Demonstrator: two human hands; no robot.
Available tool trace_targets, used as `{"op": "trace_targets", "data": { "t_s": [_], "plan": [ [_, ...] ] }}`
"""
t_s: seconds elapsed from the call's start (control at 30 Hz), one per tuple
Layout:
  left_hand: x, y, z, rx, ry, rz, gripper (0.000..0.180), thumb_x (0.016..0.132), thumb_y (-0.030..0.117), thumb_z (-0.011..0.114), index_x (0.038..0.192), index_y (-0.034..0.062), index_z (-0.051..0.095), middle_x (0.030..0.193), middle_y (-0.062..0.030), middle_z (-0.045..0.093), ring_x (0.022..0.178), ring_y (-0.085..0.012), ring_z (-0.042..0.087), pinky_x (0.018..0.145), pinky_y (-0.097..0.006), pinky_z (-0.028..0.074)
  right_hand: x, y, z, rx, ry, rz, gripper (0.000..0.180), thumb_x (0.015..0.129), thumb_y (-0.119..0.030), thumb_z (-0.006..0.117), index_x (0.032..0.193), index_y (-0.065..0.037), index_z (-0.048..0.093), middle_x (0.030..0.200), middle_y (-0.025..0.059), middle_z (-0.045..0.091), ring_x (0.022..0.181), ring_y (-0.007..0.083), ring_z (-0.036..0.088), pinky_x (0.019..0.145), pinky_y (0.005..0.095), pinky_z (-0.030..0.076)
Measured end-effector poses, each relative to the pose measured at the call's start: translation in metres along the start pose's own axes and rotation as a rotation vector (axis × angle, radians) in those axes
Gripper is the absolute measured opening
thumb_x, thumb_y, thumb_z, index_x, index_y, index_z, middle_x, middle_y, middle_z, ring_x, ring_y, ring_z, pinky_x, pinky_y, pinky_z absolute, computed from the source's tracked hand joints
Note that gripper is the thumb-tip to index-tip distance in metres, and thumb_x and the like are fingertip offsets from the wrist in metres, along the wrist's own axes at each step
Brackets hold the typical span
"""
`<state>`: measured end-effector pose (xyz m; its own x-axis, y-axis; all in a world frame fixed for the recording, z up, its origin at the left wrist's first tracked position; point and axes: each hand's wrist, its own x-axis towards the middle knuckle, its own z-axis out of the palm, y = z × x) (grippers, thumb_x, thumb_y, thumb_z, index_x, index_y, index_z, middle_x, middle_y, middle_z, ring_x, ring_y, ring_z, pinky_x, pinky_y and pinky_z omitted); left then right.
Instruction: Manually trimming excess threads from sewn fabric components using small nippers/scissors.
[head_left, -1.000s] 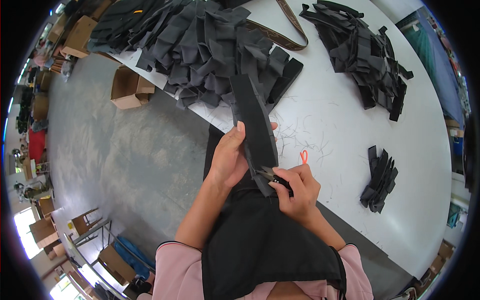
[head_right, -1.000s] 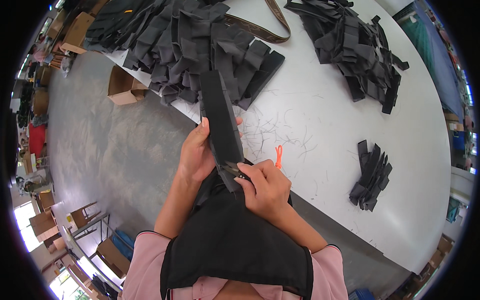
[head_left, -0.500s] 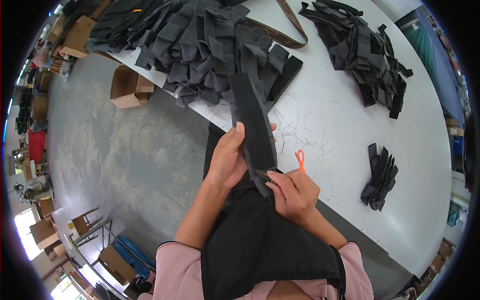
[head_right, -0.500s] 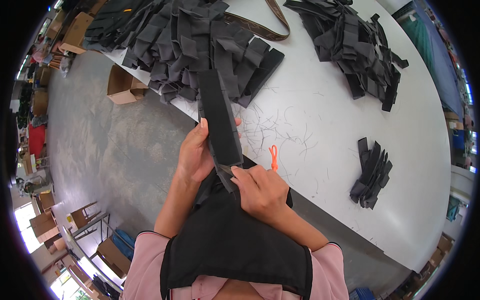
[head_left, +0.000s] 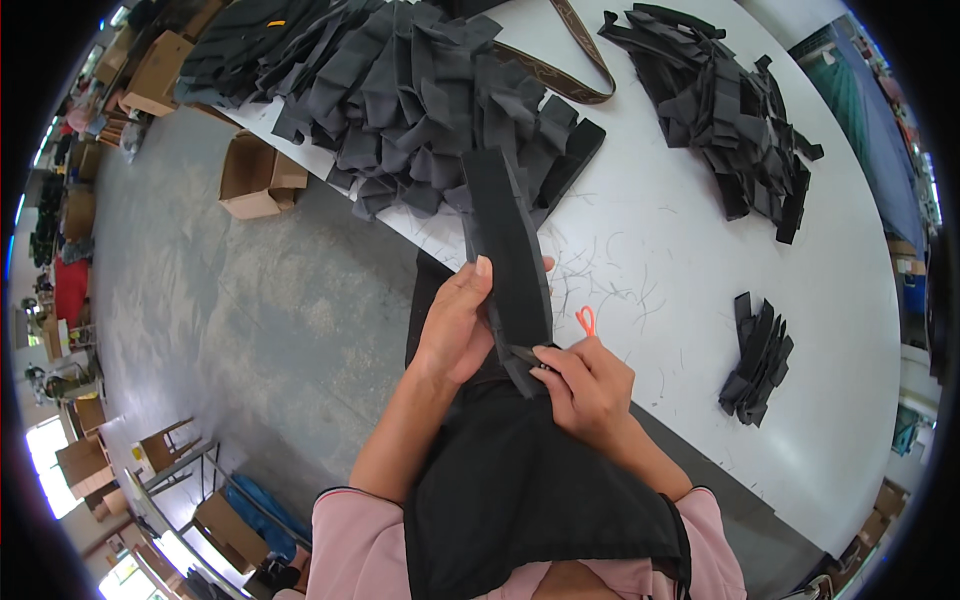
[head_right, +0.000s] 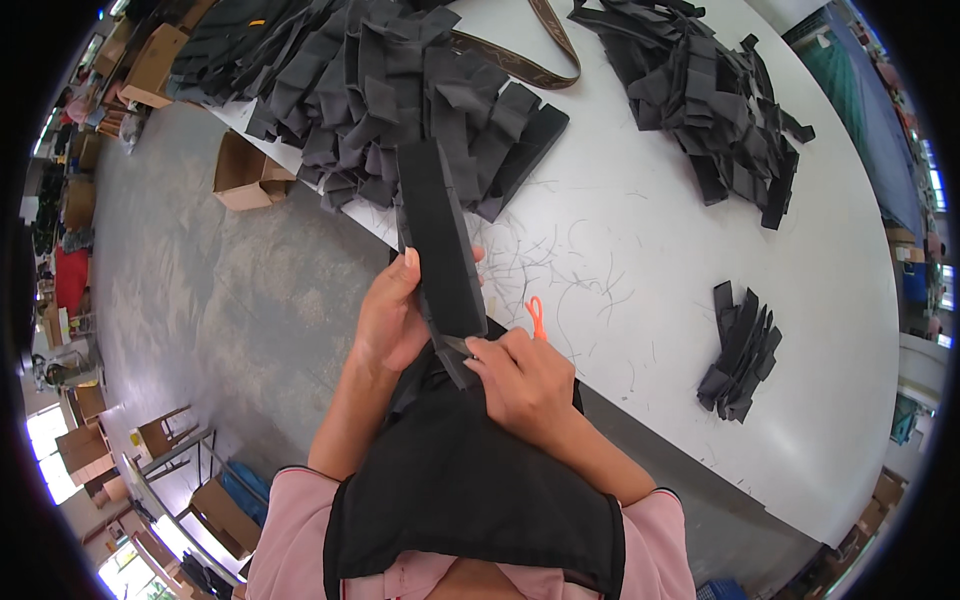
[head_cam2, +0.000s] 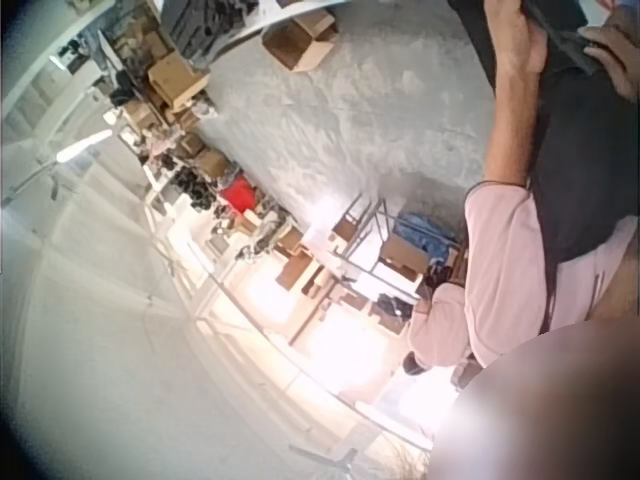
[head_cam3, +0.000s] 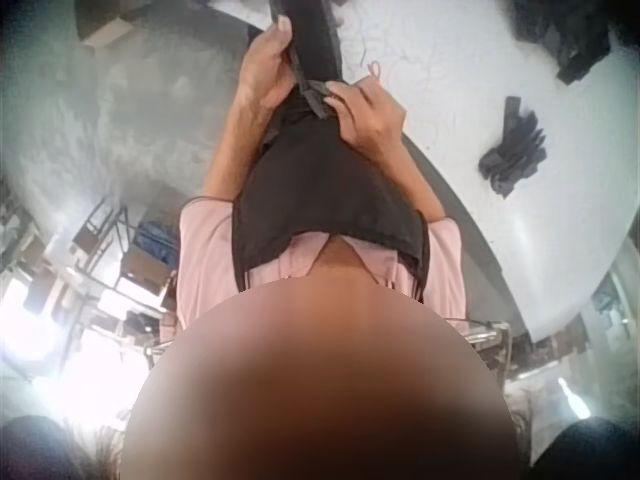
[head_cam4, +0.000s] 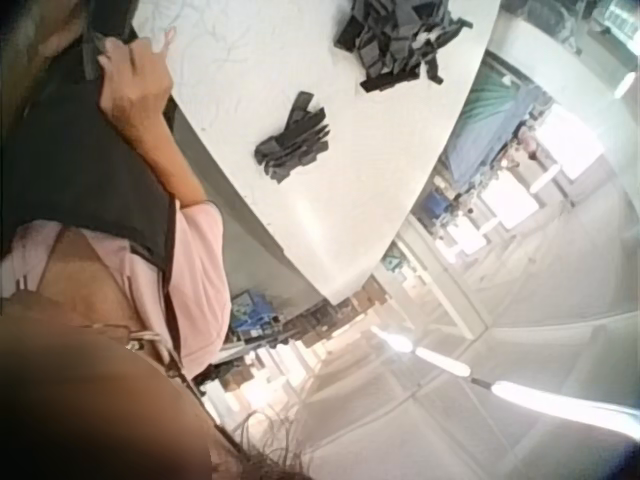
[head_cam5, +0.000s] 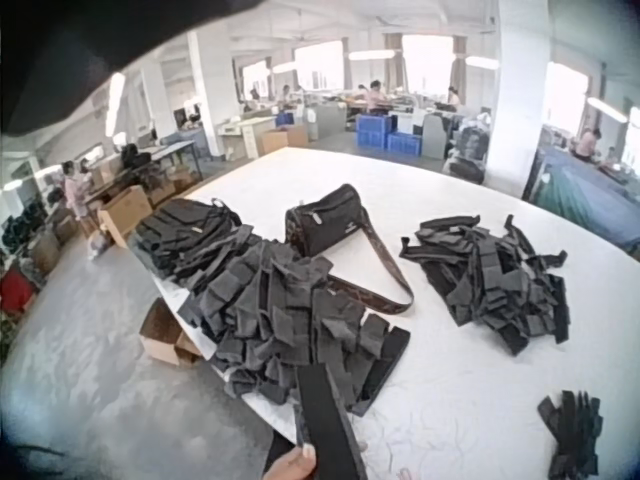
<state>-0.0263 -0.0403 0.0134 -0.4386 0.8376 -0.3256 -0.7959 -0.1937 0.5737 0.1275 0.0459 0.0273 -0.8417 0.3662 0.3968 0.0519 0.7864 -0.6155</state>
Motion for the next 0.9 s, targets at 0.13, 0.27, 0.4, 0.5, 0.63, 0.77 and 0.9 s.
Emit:
{"op": "trace_targets", "data": {
  "t_s": [0.13,0.27,0.4,0.5,0.63,0.77,0.9],
  "plan": [
    [-0.002,0.002,0.003,0.030,-0.021,-0.017,0.053,0.096,0.037,0.039,0.125,-0.0066,0.042,0.124,-0.0211,0.051,0.103,-0.0275,0.057,0.089,-0.041,0.048,0.006,-0.001,-0.004,0.076,0.111,0.039,0.025,0.067,-0.003,0.071,0.090,-0.004,0.063,0.073,0.0047,0.054,0.056,0.0191,0.055,0.048,0.0279,0.042],
    [-0.005,0.001,0.005,0.062,-0.022,-0.036,0.050,0.097,0.035,0.038,0.125,-0.0063,0.042,0.126,-0.0220,0.050,0.106,-0.0277,0.056,0.091,-0.040,0.046,0.024,0.006,-0.002,0.145,0.111,0.189,0.023,0.069,-0.004,0.071,0.091,-0.005,0.063,0.074,0.0056,0.053,0.056,0.0197,0.054,0.048,0.0286,0.042],
    [-0.005,-0.001,0.007,0.047,-0.018,-0.059,0.049,0.098,0.034,0.037,0.126,-0.0056,0.042,0.126,-0.0226,0.049,0.107,-0.0278,0.057,0.091,-0.039,0.047,0.028,0.011,0.000,0.164,0.059,0.144,0.024,0.069,-0.005,0.071,0.092,-0.006,0.063,0.072,0.0049,0.052,0.057,0.0199,0.054,0.050,0.0284,0.042],
    [-0.004,-0.004,0.007,0.024,-0.041,-0.066,0.048,0.098,0.034,0.036,0.126,-0.0053,0.042,0.126,-0.0228,0.050,0.106,-0.0284,0.057,0.090,-0.040,0.048,0.028,0.013,0.002,0.019,0.072,0.012,0.025,0.068,-0.006,0.072,0.092,-0.006,0.064,0.070,0.0046,0.050,0.056,0.0195,0.053,0.049,0.0287,0.040],
    [-0.004,-0.004,0.006,0.012,-0.025,-0.090,0.049,0.098,0.034,0.035,0.126,-0.0054,0.041,0.125,-0.0229,0.050,0.104,-0.0296,0.058,0.089,-0.041,0.048,0.021,0.015,0.006,-0.042,0.135,-0.022,0.026,0.066,-0.006,0.073,0.091,-0.006,0.065,0.069,0.0048,0.050,0.055,0.0192,0.051,0.047,0.0294,0.038],
    [-0.002,-0.006,0.005,0.040,-0.022,-0.079,0.050,0.097,0.035,0.039,0.125,-0.0056,0.041,0.124,-0.0228,0.051,0.103,-0.0303,0.058,0.088,-0.041,0.049,0.018,0.016,0.005,0.051,0.208,0.016,0.026,0.066,-0.004,0.073,0.090,-0.005,0.065,0.069,0.0047,0.051,0.054,0.0181,0.050,0.046,0.0283,0.038],
    [-0.002,-0.003,0.003,0.078,0.055,-0.062,0.051,0.095,0.036,0.043,0.125,-0.0058,0.042,0.123,-0.0221,0.051,0.101,-0.0298,0.059,0.087,-0.040,0.050,0.008,0.017,-0.002,0.087,0.227,0.102,0.026,0.066,-0.002,0.074,0.091,-0.004,0.064,0.072,0.0061,0.053,0.055,0.0172,0.052,0.045,0.0269,0.039]
  ]
}}
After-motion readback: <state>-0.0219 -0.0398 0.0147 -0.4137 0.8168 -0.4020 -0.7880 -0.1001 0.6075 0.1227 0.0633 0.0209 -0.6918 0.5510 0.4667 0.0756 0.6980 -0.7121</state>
